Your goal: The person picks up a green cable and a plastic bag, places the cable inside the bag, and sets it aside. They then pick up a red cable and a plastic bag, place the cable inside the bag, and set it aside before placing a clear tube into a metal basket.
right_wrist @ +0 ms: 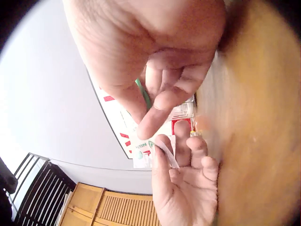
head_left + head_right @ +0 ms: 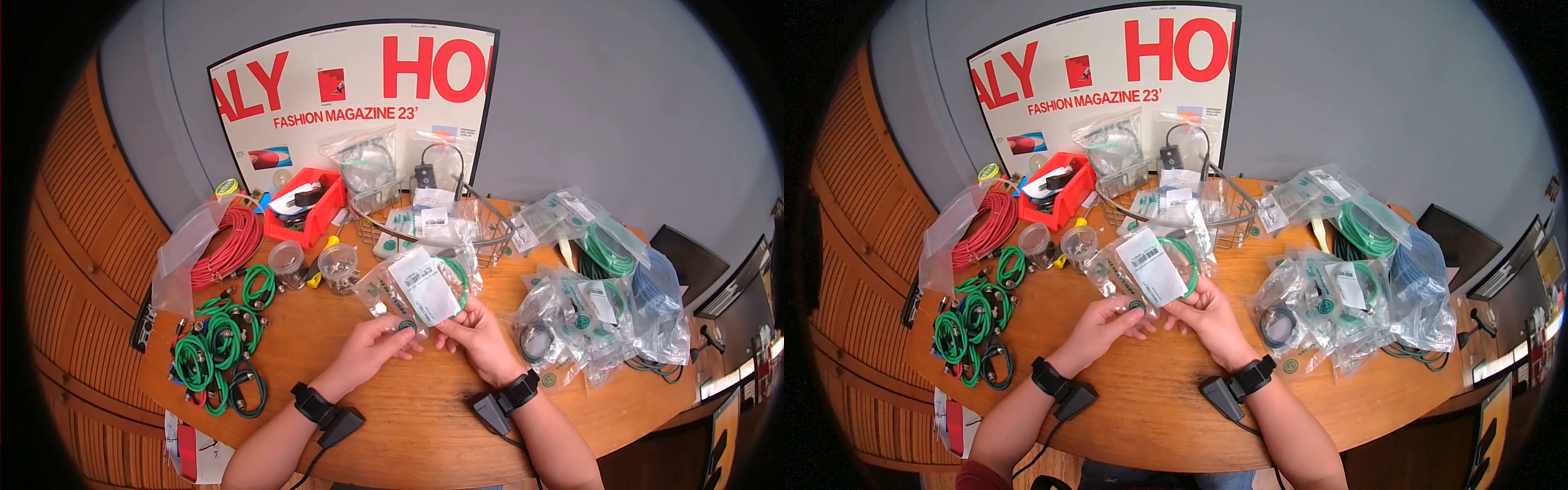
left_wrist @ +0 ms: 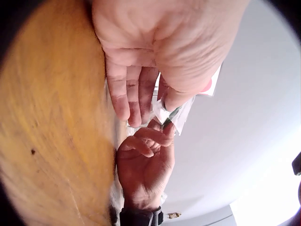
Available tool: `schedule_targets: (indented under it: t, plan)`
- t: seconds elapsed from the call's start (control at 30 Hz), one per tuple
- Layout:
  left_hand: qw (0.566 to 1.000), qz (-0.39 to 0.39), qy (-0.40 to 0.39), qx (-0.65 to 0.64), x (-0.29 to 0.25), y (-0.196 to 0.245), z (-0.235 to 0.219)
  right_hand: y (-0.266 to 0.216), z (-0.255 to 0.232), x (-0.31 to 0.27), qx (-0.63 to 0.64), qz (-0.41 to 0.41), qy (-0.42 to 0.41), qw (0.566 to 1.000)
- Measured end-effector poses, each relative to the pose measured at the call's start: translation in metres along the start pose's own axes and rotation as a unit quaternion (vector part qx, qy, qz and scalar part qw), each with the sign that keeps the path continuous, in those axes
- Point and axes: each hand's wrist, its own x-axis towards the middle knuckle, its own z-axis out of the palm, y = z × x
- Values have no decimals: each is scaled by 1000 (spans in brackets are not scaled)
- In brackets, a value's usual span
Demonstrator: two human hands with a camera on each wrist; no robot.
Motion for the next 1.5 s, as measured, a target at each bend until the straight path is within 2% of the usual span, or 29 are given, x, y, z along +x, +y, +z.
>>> schedule_targets:
  t: [0.07,0.13,0.27,0.43,0.53,0.6,0.67,0.73,0.8,0.87,0.93,1.0,1.03,1.07,1.13,1.2,1.27,1.3,1.33,1.37,1.4,1.43,1.5]
  plan:
    - [1000,7,-2,9,2,-2,0,3,3,-1,18,-9,16,1000]
    - [1000,14,-3,18,2,-3,1,4,5,-1,39,-13,-13,999]
    - [994,26,-20,109,-1,-4,6,13,4,0,72,-17,-9,997]
    - [989,74,-5,125,-2,-6,20,5,13,-3,92,-18,36,995]
    - [992,104,-3,69,-3,-8,24,12,14,-2,60,-29,29,997]
    - [987,67,-6,143,-6,-4,25,8,20,-3,30,-24,37,999]
    - [988,66,0,141,-8,-3,26,5,21,-3,0,-21,46,999]
    - [988,65,3,138,-8,-3,25,5,17,-3,-1,-16,21,1000]
    - [979,98,-44,176,-7,-4,19,8,12,-2,-2,-19,14,1000]
    - [975,90,-40,199,-12,7,17,12,6,0,-3,-22,9,1000]
    - [971,84,-39,221,-14,10,9,13,1,1,71,-44,-45,996]
    - [948,127,35,289,-14,9,-4,10,2,0,60,-38,-25,997]
    - [957,98,73,264,-14,16,-8,9,2,0,51,-29,-8,998]
    - [956,98,72,265,-10,17,-12,10,1,0,52,-31,-7,998]
    - [887,219,192,357,-5,15,-17,11,0,1,46,-19,-19,999]
    - [897,224,216,314,-5,20,-10,4,5,-3,24,6,-27,999]
    - [888,221,52,400,-5,24,-11,1,6,-4,2,32,-33,999]
    - [910,223,41,347,-3,20,-4,2,6,-4,-39,34,-70,996]
    - [910,223,41,346,-4,15,-5,2,7,-4,-79,35,-109,990]
    - [938,177,54,292,-4,7,-7,1,9,-3,-51,17,-124,991]
    - [961,130,66,236,-3,1,-9,-2,12,-5,-51,18,-125,991]
    - [971,133,78,180,-3,-1,-9,-12,18,-9,-29,17,-104,994]
    - [975,122,75,168,-3,2,-9,-15,21,-10,-8,16,-83,996]
